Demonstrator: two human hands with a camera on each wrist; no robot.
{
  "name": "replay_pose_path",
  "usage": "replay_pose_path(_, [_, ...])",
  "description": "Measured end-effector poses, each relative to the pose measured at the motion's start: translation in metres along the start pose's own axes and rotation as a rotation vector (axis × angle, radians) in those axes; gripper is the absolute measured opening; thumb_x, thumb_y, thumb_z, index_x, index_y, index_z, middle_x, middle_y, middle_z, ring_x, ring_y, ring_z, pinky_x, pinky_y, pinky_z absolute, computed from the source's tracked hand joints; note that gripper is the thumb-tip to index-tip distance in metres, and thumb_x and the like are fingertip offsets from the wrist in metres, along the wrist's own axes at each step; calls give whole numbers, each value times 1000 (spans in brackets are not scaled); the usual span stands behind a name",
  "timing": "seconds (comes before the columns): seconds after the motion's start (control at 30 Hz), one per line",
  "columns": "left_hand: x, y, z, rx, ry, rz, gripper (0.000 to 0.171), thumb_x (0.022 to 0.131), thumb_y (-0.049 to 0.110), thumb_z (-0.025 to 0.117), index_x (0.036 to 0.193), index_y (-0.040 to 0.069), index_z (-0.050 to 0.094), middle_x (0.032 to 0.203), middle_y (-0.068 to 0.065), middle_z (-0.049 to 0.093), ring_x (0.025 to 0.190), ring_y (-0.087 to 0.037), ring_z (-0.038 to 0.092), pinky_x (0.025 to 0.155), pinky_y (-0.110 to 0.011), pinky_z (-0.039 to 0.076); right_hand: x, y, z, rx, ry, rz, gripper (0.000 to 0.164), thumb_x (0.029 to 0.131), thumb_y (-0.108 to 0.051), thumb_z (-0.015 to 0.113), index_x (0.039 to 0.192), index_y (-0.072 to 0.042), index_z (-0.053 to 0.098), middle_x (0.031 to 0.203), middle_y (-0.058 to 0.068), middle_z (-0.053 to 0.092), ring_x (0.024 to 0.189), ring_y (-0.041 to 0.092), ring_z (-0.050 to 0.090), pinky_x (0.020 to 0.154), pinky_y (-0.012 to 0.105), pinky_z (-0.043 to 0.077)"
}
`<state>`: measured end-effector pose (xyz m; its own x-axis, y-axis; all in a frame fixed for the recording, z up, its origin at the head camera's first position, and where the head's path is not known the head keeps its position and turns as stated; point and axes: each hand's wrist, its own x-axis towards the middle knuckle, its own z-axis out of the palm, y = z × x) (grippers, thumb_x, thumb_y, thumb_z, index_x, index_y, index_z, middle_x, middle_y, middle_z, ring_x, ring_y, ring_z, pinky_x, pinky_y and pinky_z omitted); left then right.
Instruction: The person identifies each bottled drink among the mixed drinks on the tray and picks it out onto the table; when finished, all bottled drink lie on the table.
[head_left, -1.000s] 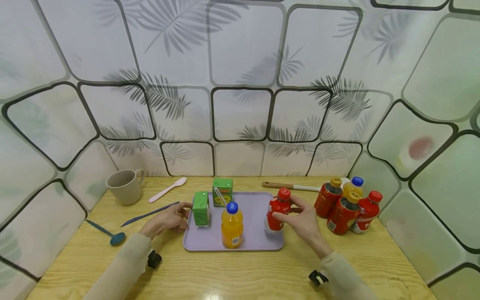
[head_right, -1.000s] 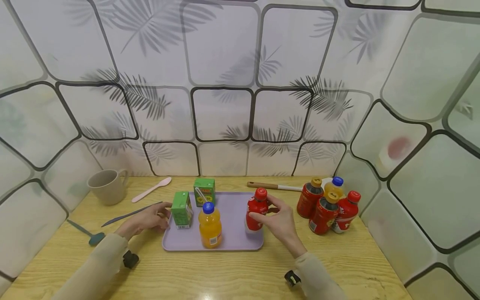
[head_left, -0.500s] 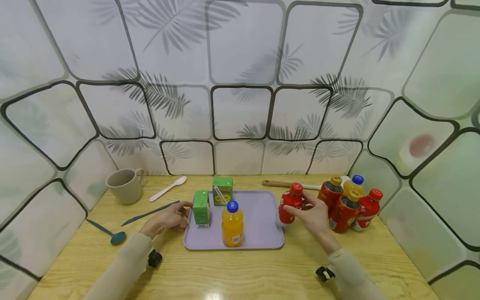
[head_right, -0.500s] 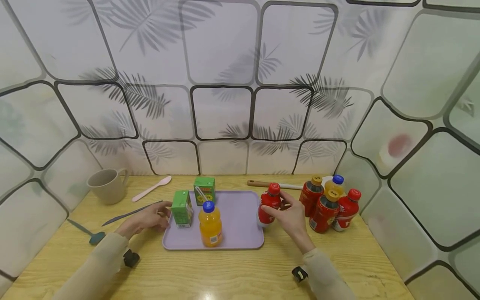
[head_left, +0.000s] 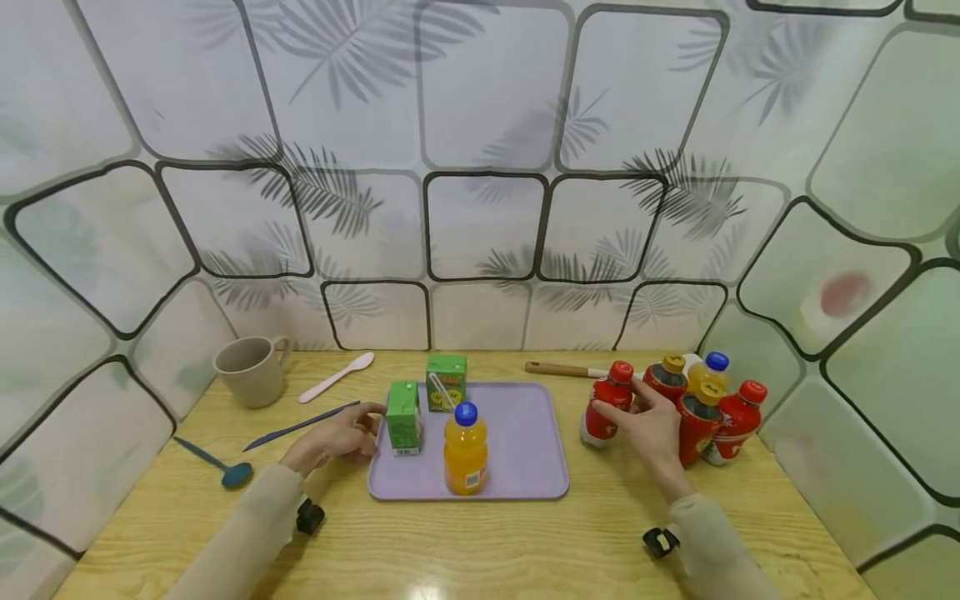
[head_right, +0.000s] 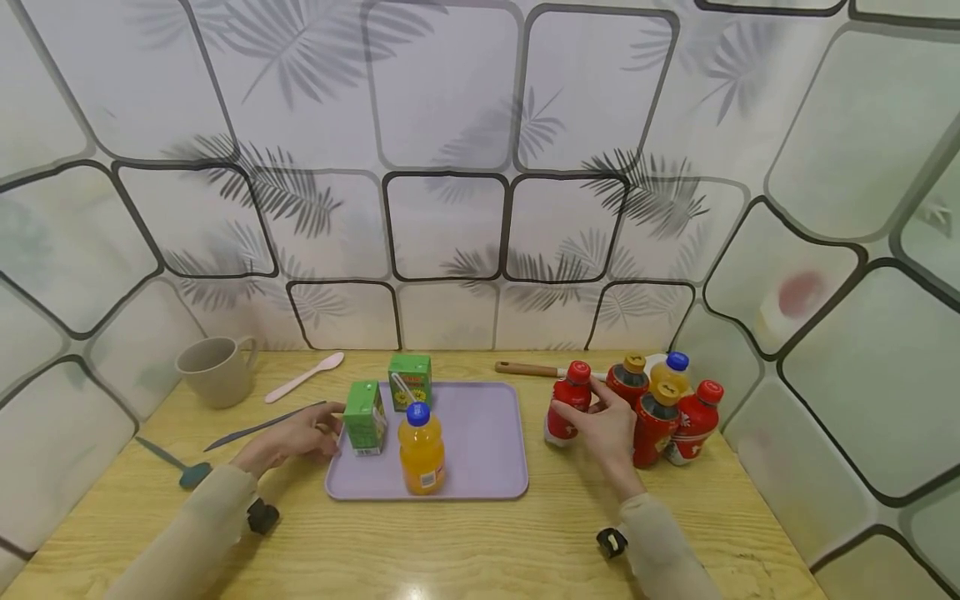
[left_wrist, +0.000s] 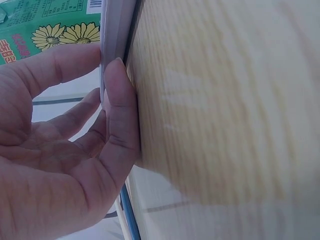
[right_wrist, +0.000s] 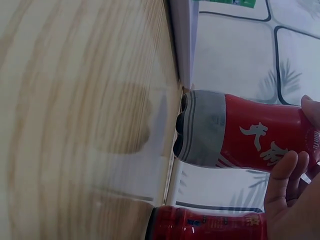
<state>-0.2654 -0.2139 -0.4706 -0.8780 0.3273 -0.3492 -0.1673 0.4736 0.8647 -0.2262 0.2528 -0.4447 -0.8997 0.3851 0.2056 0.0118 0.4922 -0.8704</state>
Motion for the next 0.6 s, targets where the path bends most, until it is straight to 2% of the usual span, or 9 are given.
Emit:
replay_pose_path(0.27, [0, 0, 0, 1, 2, -3, 75, 75, -7, 67, 144, 3, 38, 109, -15, 46, 84, -21, 53, 65, -31, 52, 7, 2, -1, 2, 31, 51, 85, 67, -43, 88, 140, -15, 56, 82, 1, 56, 72, 11, 48, 59, 19, 42])
replay_pose_path(0.4, [1, 0, 0, 3, 6, -2, 75, 74, -7, 67, 143, 3, 39, 109, -15, 47, 85, -22, 52, 65, -31, 53, 12, 4, 1, -13, 55, 42, 83, 68, -41, 88, 140, -15, 56, 87, 2, 59, 71, 9, 46, 58, 18, 40])
replay_pose_path(0.6, [1, -1, -1, 10, 4, 2, 75, 75, -7, 67, 143, 4, 39, 109, -15, 46, 87, -22, 52, 66, -31, 53, 18, 9, 6, -36, 88, -1, 79, 69, -36, 88, 138, -14, 57, 76, 1, 55, 65, 7, 46, 55, 19, 39])
